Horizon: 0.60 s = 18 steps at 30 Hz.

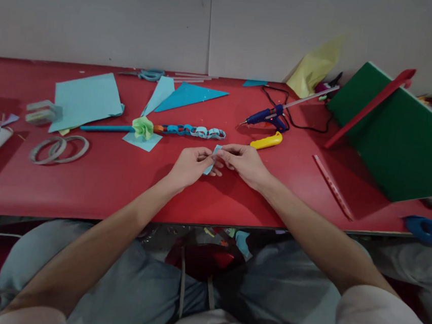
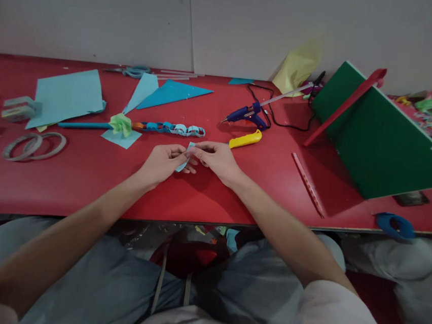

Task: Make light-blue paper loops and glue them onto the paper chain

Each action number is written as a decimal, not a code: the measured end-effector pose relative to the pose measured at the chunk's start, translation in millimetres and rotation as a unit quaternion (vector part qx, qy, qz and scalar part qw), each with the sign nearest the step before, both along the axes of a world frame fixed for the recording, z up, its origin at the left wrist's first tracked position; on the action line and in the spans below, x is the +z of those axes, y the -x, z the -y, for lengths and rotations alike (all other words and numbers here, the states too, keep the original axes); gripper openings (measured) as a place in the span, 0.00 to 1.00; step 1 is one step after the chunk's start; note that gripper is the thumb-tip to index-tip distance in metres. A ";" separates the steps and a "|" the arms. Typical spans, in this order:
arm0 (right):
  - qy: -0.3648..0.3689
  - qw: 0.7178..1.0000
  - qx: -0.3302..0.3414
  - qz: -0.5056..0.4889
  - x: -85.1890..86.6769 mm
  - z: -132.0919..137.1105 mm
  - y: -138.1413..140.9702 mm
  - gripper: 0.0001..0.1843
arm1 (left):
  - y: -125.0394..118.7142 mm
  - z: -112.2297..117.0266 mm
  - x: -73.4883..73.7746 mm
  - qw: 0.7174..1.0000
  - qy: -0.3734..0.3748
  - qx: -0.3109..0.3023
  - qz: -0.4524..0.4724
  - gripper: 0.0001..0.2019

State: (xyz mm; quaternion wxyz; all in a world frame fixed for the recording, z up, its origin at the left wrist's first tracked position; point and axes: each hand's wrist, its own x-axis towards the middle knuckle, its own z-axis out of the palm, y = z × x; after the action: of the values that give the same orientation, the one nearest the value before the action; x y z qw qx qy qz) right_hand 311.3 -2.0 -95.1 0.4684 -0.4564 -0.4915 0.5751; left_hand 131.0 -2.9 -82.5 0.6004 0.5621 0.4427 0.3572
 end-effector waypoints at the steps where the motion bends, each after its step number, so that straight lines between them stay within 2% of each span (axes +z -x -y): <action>1: 0.000 1.000 0.000 -0.003 0.1 -0.2 0.0 0.27 | 0.3 -0.3 -1.1 1.000 -0.004 -0.005 0.001 0.21; 7: 0.005 0.998 -0.020 -0.059 -2.3 -4.5 -1.1 0.30 | 1.1 0.9 -4.6 0.999 -0.013 -0.036 -0.021 0.16; 10: -0.023 0.995 -0.052 -0.078 -2.4 -6.6 -5.2 0.29 | 3.7 -1.8 -2.6 0.999 -0.011 -0.023 -0.028 0.14; 14: -0.054 0.995 -0.066 -0.054 -0.5 -7.5 -14.8 0.29 | 16.9 -14.4 3.8 0.996 -0.029 0.067 -0.043 0.13; 16: -0.066 0.997 -0.026 0.015 2.8 -6.1 -21.3 0.28 | 27.0 -22.5 8.0 0.989 -0.057 0.122 -0.053 0.13; 18: -0.077 0.992 0.045 0.091 9.1 -2.7 -30.4 0.24 | 37.5 -30.3 12.4 0.981 -0.082 0.167 -0.058 0.13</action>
State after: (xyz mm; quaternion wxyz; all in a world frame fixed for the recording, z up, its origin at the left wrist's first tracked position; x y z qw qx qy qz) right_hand 341.7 0.7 -86.0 0.4289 -0.4474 -0.5947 0.5121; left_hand 93.5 27.5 -70.1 0.4579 0.5474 0.5337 0.4538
